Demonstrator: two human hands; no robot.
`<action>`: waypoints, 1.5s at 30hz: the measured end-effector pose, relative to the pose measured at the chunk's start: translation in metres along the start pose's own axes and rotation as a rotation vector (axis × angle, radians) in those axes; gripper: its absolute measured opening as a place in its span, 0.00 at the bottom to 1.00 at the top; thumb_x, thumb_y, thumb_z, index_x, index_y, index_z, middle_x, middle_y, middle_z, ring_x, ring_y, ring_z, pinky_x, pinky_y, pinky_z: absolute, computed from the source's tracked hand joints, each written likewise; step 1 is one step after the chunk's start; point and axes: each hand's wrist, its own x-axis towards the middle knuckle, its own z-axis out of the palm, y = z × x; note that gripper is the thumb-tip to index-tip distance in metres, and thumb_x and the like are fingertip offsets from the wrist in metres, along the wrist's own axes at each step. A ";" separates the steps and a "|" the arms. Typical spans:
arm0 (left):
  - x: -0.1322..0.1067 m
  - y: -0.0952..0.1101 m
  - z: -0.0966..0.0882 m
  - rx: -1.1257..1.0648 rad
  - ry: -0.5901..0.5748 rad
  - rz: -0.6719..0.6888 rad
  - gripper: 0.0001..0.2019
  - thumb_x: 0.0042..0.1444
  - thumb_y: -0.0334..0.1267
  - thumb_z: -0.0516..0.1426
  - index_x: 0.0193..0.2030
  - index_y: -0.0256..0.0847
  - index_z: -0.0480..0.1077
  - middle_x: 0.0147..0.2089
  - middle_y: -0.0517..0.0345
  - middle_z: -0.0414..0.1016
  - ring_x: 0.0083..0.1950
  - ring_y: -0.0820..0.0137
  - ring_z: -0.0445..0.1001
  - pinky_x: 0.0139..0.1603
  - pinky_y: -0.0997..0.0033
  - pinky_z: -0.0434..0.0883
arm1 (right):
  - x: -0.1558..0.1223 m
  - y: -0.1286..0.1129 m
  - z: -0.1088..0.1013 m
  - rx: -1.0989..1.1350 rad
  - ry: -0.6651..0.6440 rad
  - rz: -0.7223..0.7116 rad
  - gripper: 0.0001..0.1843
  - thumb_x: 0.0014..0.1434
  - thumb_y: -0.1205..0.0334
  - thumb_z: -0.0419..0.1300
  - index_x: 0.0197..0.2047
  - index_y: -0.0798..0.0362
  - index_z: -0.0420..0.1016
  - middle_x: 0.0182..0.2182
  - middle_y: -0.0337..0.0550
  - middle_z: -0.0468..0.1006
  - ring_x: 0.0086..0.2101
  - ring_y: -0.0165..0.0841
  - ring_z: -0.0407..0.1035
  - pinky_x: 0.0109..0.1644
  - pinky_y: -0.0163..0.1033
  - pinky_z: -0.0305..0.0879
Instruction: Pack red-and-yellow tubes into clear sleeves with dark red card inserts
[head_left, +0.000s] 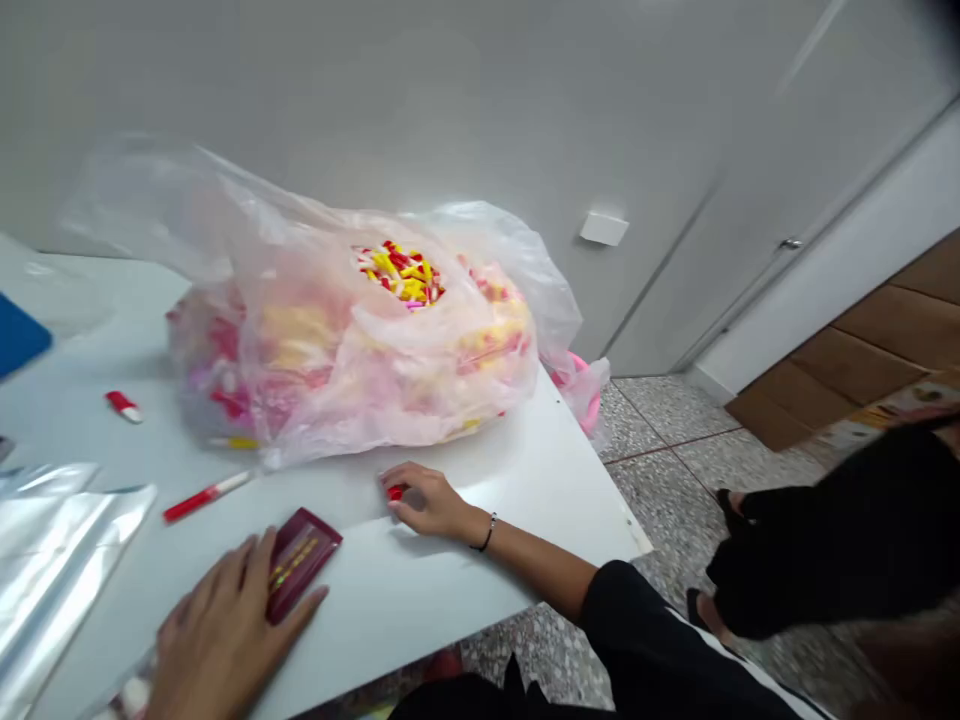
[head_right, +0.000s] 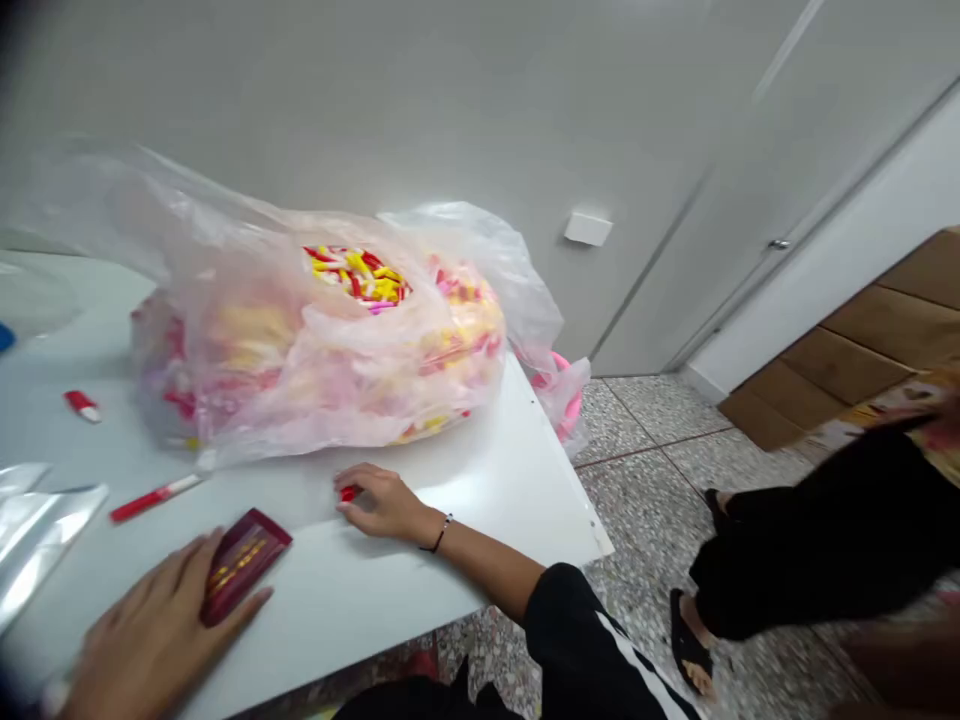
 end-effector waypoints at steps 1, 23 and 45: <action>0.002 0.005 -0.004 0.036 0.008 -0.006 0.36 0.55 0.56 0.46 0.66 0.35 0.52 0.62 0.37 0.62 0.61 0.43 0.62 0.55 0.44 0.62 | -0.001 0.000 0.002 0.024 0.010 -0.012 0.11 0.59 0.58 0.58 0.44 0.53 0.69 0.49 0.53 0.73 0.52 0.38 0.67 0.56 0.46 0.65; -0.029 0.035 -0.024 -0.142 -0.008 -0.104 0.45 0.46 0.48 0.64 0.67 0.43 0.48 0.59 0.49 0.64 0.57 0.56 0.62 0.55 0.55 0.61 | 0.011 -0.008 0.043 0.256 -0.083 0.010 0.11 0.61 0.59 0.59 0.47 0.50 0.75 0.44 0.48 0.78 0.41 0.37 0.74 0.47 0.44 0.72; -0.032 0.039 -0.020 -0.121 0.029 -0.086 0.44 0.47 0.50 0.63 0.67 0.39 0.49 0.57 0.49 0.65 0.57 0.56 0.62 0.54 0.57 0.61 | 0.049 -0.021 0.029 -0.138 -0.788 -0.035 0.05 0.53 0.66 0.60 0.35 0.55 0.76 0.27 0.40 0.72 0.27 0.30 0.64 0.32 0.34 0.58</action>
